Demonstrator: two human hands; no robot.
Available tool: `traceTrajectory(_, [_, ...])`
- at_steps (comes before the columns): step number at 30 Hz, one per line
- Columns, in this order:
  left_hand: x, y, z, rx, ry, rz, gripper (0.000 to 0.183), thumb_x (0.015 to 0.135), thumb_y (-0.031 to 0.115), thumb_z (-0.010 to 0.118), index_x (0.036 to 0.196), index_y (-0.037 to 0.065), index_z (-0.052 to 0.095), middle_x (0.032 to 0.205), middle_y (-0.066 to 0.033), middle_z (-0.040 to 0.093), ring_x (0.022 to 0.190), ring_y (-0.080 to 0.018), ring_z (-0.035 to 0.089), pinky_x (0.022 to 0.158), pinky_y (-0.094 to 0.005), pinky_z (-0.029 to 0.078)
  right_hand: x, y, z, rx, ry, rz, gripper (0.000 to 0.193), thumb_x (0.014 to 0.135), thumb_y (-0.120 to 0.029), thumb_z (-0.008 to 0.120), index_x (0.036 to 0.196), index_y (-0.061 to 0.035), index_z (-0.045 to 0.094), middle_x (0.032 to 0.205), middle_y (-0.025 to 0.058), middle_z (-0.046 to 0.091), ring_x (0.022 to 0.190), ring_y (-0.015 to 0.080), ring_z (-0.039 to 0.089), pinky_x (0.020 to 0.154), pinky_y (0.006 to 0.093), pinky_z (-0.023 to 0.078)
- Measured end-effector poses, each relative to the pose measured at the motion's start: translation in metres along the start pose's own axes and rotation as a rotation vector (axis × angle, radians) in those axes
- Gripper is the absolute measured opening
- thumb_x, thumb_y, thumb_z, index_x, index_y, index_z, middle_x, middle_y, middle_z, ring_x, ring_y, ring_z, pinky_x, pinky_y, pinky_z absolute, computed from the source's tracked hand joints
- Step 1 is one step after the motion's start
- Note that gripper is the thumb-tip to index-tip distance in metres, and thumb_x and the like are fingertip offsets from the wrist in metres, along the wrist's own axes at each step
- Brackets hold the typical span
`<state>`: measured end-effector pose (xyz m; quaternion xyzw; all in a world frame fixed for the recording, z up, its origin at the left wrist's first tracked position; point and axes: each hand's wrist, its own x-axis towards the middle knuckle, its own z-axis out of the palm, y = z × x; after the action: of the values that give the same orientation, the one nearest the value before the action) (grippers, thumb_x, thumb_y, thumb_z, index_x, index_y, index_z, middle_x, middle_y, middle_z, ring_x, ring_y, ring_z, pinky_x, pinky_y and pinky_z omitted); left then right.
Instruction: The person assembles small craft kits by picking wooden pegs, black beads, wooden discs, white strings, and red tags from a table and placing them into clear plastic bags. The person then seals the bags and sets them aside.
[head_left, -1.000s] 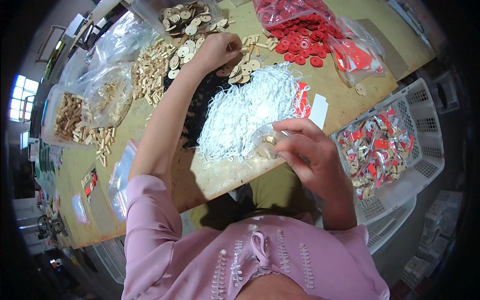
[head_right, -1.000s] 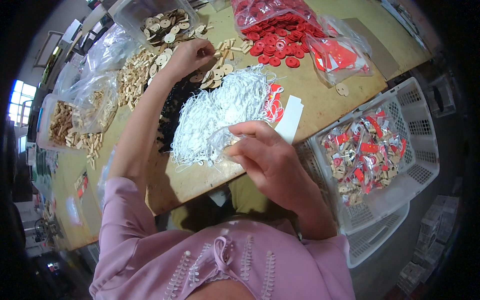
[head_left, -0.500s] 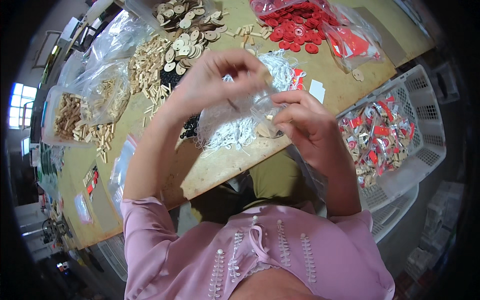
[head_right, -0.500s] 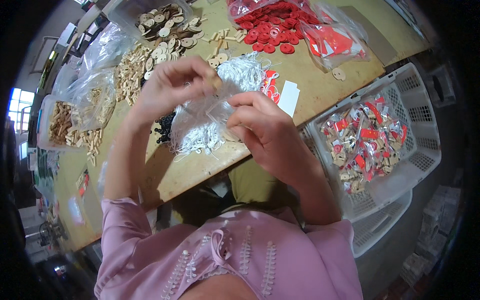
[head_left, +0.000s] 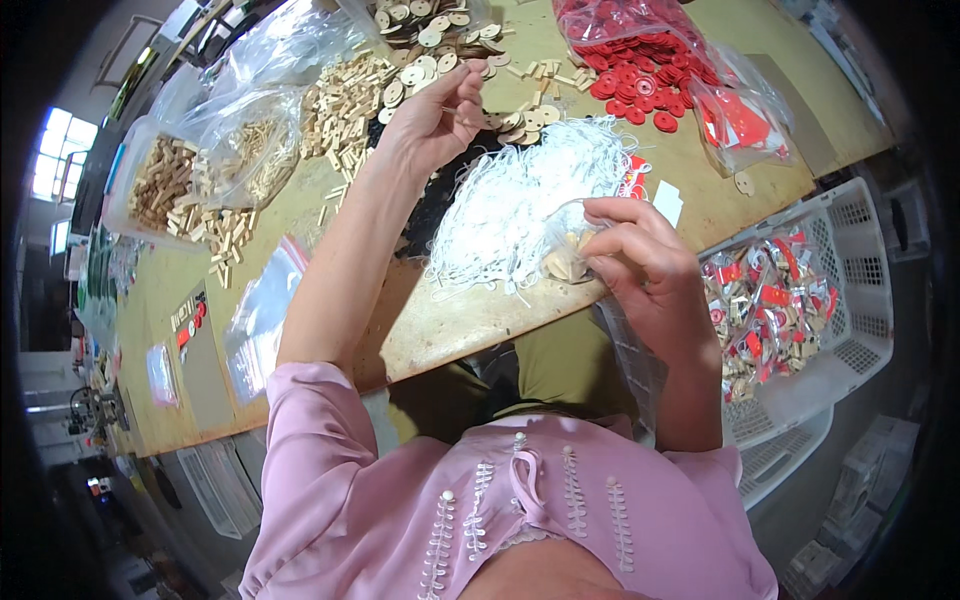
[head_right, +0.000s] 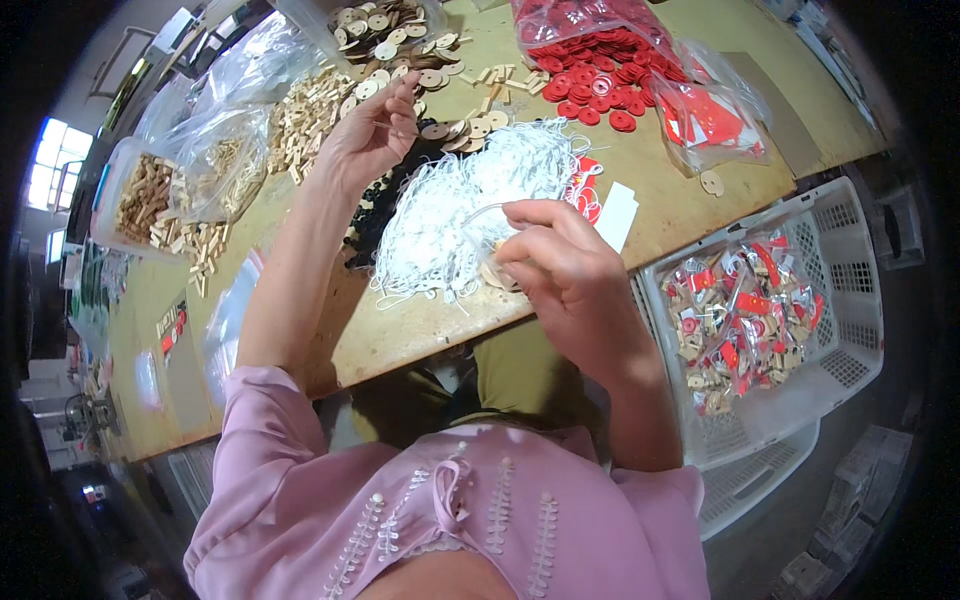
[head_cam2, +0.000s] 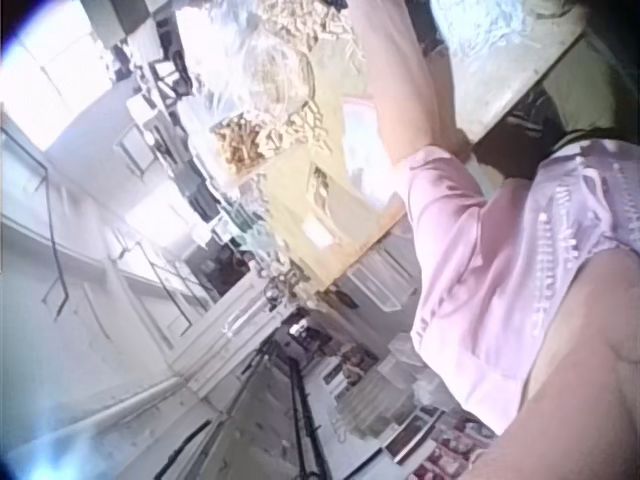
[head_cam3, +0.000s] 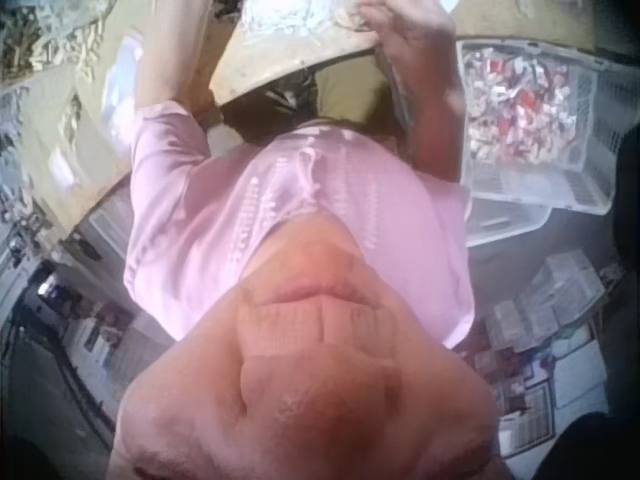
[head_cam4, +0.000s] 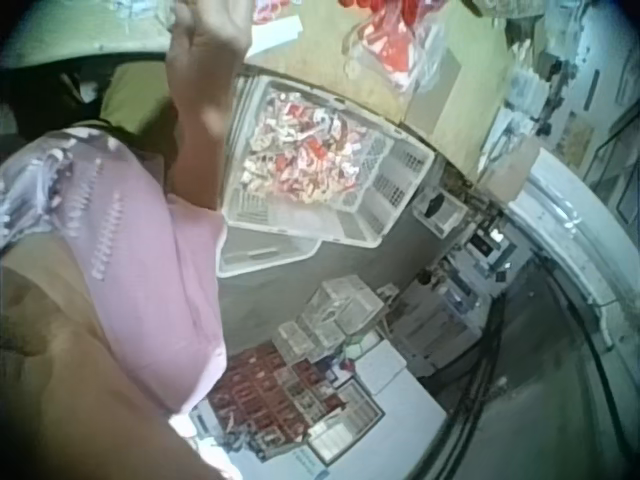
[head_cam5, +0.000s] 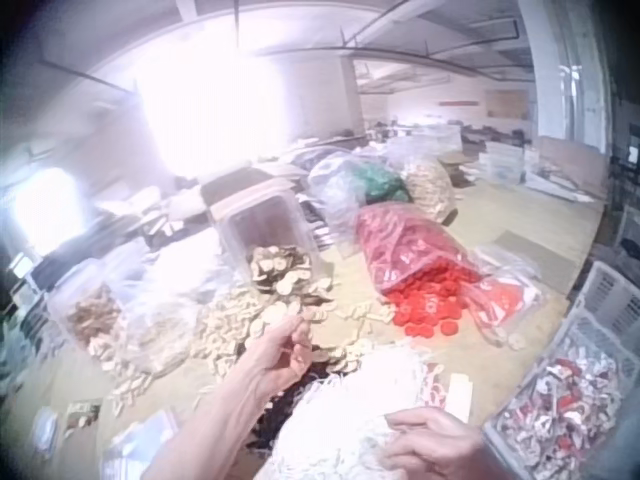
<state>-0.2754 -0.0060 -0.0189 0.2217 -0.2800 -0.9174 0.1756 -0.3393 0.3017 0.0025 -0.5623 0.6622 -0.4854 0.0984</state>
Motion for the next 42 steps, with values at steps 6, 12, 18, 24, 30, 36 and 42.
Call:
traceTrajectory(6, [0.011, 0.005, -0.048, -0.316, -0.035, -0.068, 0.028, 0.111, 0.028, 0.051, 0.121, 0.004, 0.06, 0.065, 0.0063, 0.045, 0.053, -0.0045, 0.036, 0.049, -0.0216, 0.031, -0.002, -0.003, 0.003, -0.01, 0.014, 0.074, 0.008, 0.088, 0.001, 0.07, 0.096, 0.0002, 0.069, 0.121, 0.0173, 0.067, 0.11, 0.0305, 0.067, 0.091, 0.0366, 0.053])
traceTrajectory(12, [-0.001, 0.006, -0.052, -0.39, -0.188, -0.05, 0.028, 0.11, 0.03, 0.049, 0.107, 0.004, 0.06, 0.061, 0.0074, 0.038, 0.052, -0.0059, 0.031, 0.049, -0.0239, 0.026, 0.0, -0.005, 0.005, -0.048, -0.017, 0.023, 0.009, 0.09, 0.001, 0.069, 0.099, -0.001, 0.068, 0.122, 0.0175, 0.066, 0.109, 0.0335, 0.067, 0.09, 0.0374, 0.054])
traceTrajectory(18, [0.012, 0.009, -0.035, 0.797, 0.01, 0.363, 0.016, 0.098, 0.017, 0.067, 0.102, 0.002, 0.071, 0.075, 0.0027, 0.061, 0.064, -0.0063, 0.049, 0.057, -0.023, 0.039, -0.003, -0.013, 0.001, -0.008, -0.016, 0.062, 0.011, 0.09, 0.002, 0.069, 0.101, -0.0015, 0.068, 0.123, 0.0185, 0.066, 0.108, 0.0336, 0.067, 0.089, 0.0368, 0.053])
traceTrajectory(24, [0.068, -0.018, -0.004, 1.728, 0.072, 0.603, 0.03, 0.094, 0.028, 0.072, 0.103, 0.0, 0.075, 0.092, -0.0129, 0.076, 0.083, -0.0198, 0.07, 0.078, -0.0334, 0.054, -0.003, -0.01, 0.008, 0.08, -0.022, 0.024, 0.018, 0.088, 0.005, 0.071, 0.104, -0.0018, 0.067, 0.124, 0.0184, 0.065, 0.108, 0.0334, 0.066, 0.089, 0.0372, 0.054])
traceTrajectory(30, [0.089, -0.021, 0.009, 1.929, -0.078, 0.285, 0.028, 0.087, 0.026, 0.075, 0.085, -0.001, 0.071, 0.077, -0.0104, 0.074, 0.069, -0.0205, 0.069, 0.067, -0.0345, 0.055, -0.008, -0.01, 0.003, 0.06, -0.005, 0.046, 0.018, 0.087, 0.005, 0.072, 0.103, -0.0012, 0.066, 0.124, 0.018, 0.065, 0.111, 0.0335, 0.066, 0.09, 0.0372, 0.054])
traceTrajectory(36, [0.104, -0.015, 0.002, 1.722, 0.052, 0.418, 0.032, 0.077, 0.032, 0.083, 0.086, 0.003, 0.075, 0.085, -0.013, 0.076, 0.08, -0.0266, 0.072, 0.076, -0.0372, 0.057, -0.006, -0.001, 0.002, 0.067, 0.005, 0.025, 0.015, 0.088, 0.004, 0.071, 0.101, -0.0014, 0.066, 0.124, 0.016, 0.065, 0.108, 0.0322, 0.067, 0.088, 0.0373, 0.055])
traceTrajectory(42, [0.117, -0.018, 0.01, 1.887, -0.015, 0.449, 0.028, 0.077, 0.029, 0.083, 0.089, 0.004, 0.074, 0.089, -0.0128, 0.076, 0.083, -0.0262, 0.073, 0.079, -0.0367, 0.057, -0.008, 0.003, 0.0, 0.062, 0.05, 0.02, 0.014, 0.085, 0.007, 0.071, 0.096, -0.0009, 0.068, 0.121, 0.0145, 0.068, 0.102, 0.0275, 0.069, 0.081, 0.0351, 0.056])
